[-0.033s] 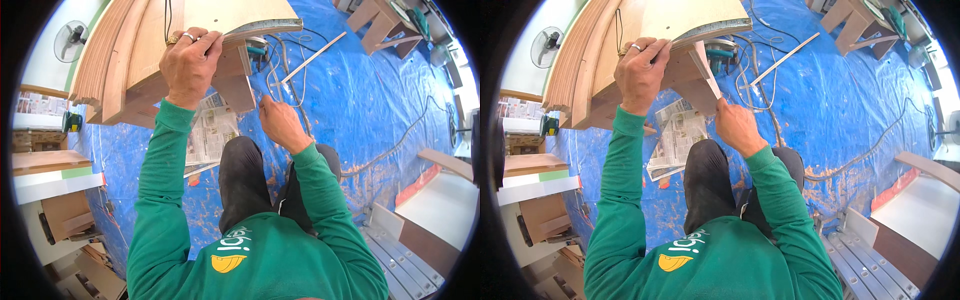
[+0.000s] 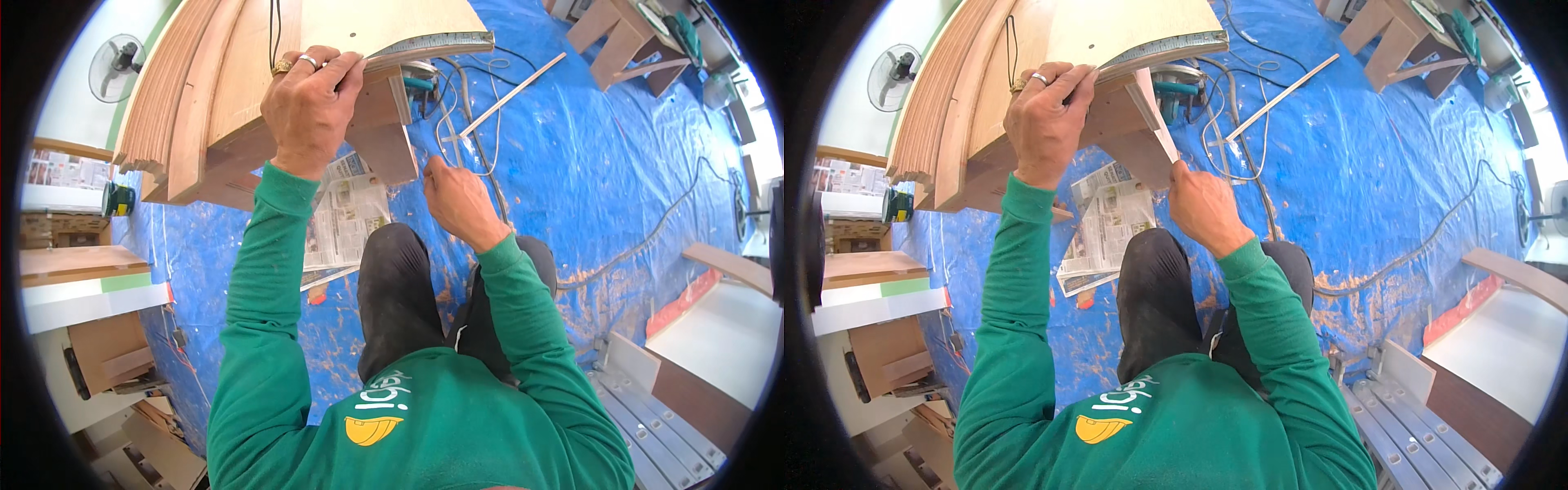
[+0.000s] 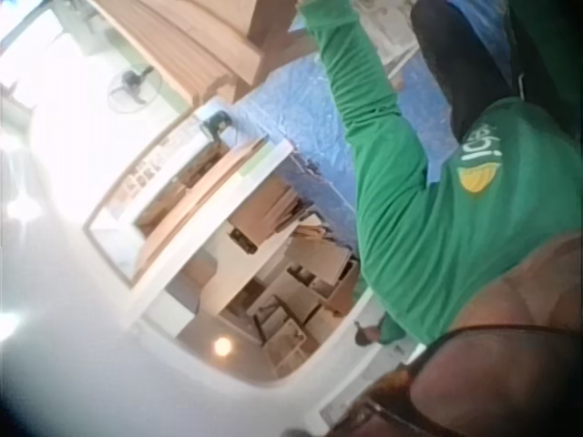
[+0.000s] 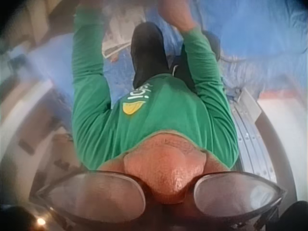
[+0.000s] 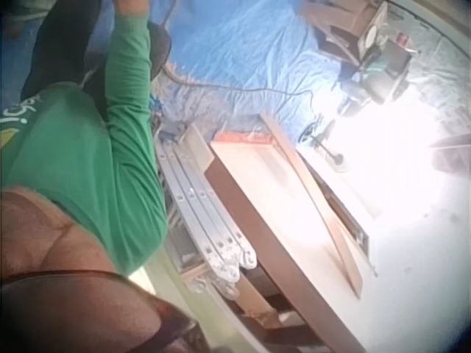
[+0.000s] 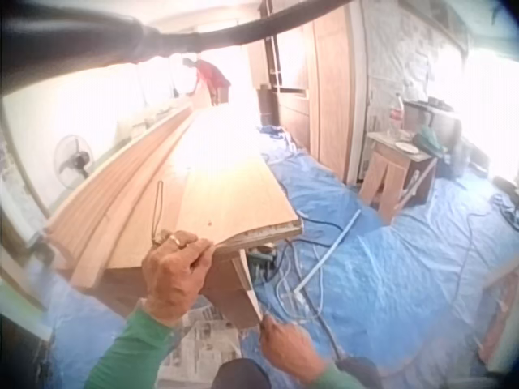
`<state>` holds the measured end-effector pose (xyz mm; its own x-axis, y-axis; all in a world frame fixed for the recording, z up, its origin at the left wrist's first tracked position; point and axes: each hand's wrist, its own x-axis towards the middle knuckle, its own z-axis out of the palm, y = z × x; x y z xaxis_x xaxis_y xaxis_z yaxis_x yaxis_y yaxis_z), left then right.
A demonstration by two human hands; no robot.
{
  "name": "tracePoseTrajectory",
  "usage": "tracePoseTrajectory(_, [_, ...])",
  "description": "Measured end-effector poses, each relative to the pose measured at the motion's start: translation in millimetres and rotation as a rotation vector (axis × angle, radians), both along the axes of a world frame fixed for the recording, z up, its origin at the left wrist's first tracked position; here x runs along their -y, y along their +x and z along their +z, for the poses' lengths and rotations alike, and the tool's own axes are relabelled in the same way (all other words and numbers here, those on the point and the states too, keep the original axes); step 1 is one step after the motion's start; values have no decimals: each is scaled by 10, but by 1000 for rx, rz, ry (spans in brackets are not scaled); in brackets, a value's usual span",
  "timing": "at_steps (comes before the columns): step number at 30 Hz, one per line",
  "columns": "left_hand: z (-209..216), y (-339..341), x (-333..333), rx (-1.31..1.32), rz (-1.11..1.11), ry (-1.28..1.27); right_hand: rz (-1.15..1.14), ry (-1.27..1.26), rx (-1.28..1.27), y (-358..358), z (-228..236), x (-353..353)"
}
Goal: The person measures and marks curved wooden panels using a tape measure and pencil. They then use a power drill to fasten the panels together, assembling a curved wooden structure on a blue tarp-covered floor.
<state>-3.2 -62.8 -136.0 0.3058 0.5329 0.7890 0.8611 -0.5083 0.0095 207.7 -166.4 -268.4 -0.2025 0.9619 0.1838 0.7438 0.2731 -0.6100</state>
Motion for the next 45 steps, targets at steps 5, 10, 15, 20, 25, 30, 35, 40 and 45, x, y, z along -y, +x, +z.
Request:
tracePoseTrajectory(5, [-23, -1, -32, 15, 6, 45, -4, -20, 14, 11, 26, 0])
tracePoseTrajectory(10, [-28, 13, -36, 21, -3, 41, 0, -46, 24, 15, 10, 5])
tracePoseTrajectory(15, [12, 29, 0, 11, -11, 19, -8, -20, 8, 5, -10, 10])
tracePoseTrajectory(20, [21, 41, 23, 33, -17, 15, -14, -22, 0, 18, -9, 21])
tracePoseTrajectory(25, [34, 39, 20, 46, -18, 19, -5, -19, -22, 28, 39, 22])
tracePoseTrajectory(30, [32, 49, 13, 60, -30, 5, -30, -49, -32, 45, 76, 7])
tracePoseTrajectory(35, [63, 49, 12, 59, -30, 10, -88, 359, -531, 161, 728, -252])
tracePoseTrajectory(40, [42, 32, -2, 62, -57, 7, -3, 495, -447, 466, 1496, -873])
tracePoseTrajectory(45, [-15, 7, -25, 51, -15, 28, 67, 409, -387, 471, 1389, -1059])
